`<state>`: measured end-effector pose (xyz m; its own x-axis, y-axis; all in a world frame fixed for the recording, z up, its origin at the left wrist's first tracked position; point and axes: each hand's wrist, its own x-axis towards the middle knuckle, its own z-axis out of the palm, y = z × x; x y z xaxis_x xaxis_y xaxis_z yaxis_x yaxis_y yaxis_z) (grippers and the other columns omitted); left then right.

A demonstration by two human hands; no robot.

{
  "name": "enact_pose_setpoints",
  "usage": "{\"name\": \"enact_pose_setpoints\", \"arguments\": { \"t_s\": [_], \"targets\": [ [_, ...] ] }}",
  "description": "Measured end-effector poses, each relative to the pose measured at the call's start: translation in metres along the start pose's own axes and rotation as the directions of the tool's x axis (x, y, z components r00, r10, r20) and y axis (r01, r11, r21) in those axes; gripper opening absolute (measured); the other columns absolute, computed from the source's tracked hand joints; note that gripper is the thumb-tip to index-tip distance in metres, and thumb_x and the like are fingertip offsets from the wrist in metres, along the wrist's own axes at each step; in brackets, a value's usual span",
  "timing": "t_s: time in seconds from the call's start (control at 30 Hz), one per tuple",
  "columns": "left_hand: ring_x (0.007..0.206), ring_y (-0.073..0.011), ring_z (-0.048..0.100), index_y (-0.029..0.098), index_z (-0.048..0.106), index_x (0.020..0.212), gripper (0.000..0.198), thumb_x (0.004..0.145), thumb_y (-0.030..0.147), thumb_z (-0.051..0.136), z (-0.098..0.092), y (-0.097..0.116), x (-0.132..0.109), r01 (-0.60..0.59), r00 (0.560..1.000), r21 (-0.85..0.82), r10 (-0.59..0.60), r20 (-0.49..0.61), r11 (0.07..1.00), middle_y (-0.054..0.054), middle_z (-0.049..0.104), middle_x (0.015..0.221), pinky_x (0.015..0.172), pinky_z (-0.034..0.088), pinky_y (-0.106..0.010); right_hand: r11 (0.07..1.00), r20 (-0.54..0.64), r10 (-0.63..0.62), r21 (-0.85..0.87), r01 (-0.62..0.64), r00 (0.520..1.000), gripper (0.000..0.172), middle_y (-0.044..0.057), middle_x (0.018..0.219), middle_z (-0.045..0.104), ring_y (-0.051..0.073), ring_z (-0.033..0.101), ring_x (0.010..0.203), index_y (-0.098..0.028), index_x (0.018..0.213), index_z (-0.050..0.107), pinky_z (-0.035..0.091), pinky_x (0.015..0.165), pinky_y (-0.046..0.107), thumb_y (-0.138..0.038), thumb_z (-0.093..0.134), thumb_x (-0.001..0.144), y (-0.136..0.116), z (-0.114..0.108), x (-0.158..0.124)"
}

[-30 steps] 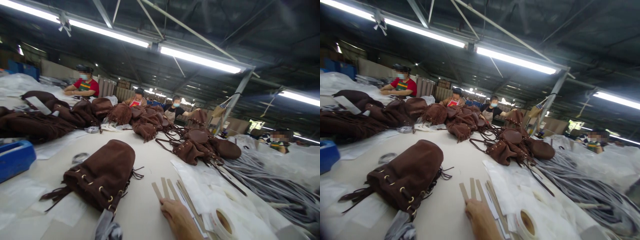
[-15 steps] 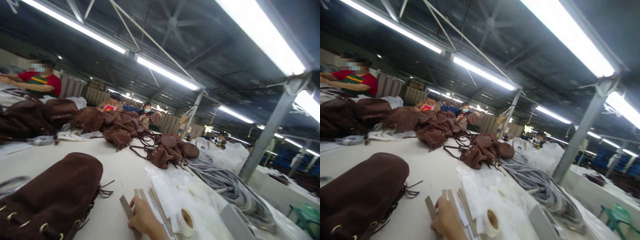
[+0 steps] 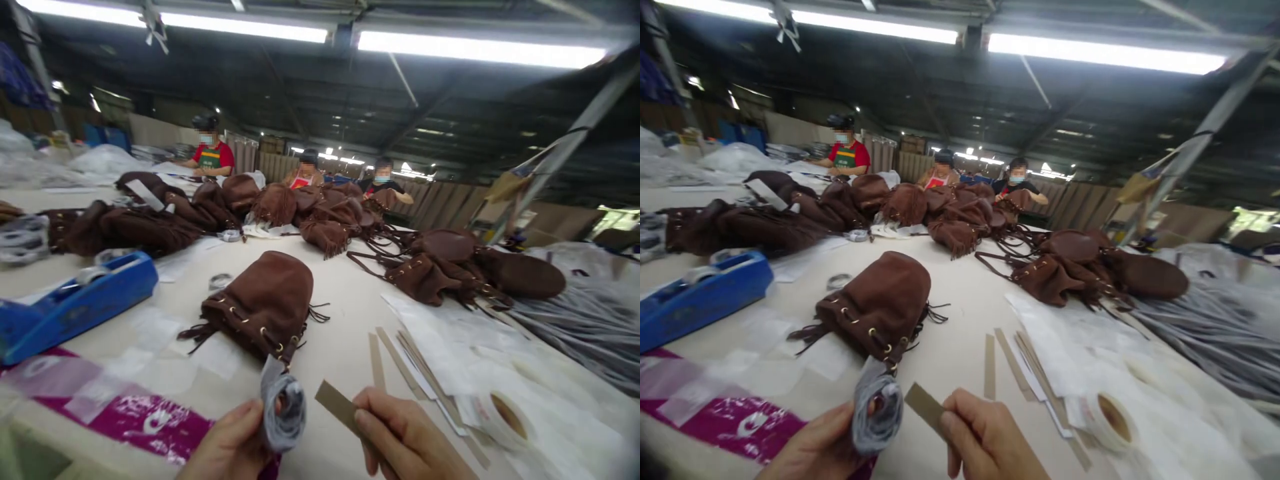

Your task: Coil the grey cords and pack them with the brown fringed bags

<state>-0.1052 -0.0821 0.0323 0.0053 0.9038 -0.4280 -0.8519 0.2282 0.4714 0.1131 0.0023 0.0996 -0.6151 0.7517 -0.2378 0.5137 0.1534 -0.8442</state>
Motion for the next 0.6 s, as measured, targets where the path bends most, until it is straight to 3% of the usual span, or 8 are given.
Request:
{"name": "enact_pose_setpoints", "arguments": {
  "t_s": [0.2,0.33,0.6],
  "targets": [
    [0.090,-0.0210,0.060,0.008,0.073,0.089,0.029,0.070,0.029,0.080,0.002,-0.006,0.003,-0.058,0.996,0.050,0.054,0.074,0.997,-0.013,0.069,0.096,0.084,0.044,-0.028,0.923,0.025,-0.077,-0.377,0.081,0.997,0.034,0.001,0.050,0.058,0.011,0.047,0.044,-0.021,0.064,0.050,0.031,0.048,0.023,-0.040,0.039,0.088,-0.015,0.028,0.006],
    [0.090,-0.0241,0.059,0.010,0.073,0.086,0.030,0.070,0.034,0.080,-0.003,-0.011,0.006,-0.098,0.993,0.090,0.091,0.081,0.991,-0.012,0.068,0.087,0.084,0.043,-0.031,0.912,-0.025,-0.077,-0.407,0.061,0.997,0.030,0.001,0.047,0.058,0.011,0.049,0.041,-0.021,0.062,0.049,0.027,0.044,0.022,-0.033,0.042,0.088,-0.018,0.037,0.013],
    [0.074,-0.0171,0.053,0.012,0.072,0.079,0.034,0.063,0.040,0.084,0.000,-0.019,0.006,-0.155,0.987,0.130,0.148,0.063,0.979,-0.007,0.064,0.079,0.075,0.039,-0.027,0.931,-0.026,0.060,-0.360,-0.065,0.998,0.029,-0.001,0.044,0.055,0.009,0.048,0.039,-0.019,0.056,0.051,0.026,0.041,0.019,-0.021,0.045,0.084,-0.035,0.041,0.021]
  ]
}}
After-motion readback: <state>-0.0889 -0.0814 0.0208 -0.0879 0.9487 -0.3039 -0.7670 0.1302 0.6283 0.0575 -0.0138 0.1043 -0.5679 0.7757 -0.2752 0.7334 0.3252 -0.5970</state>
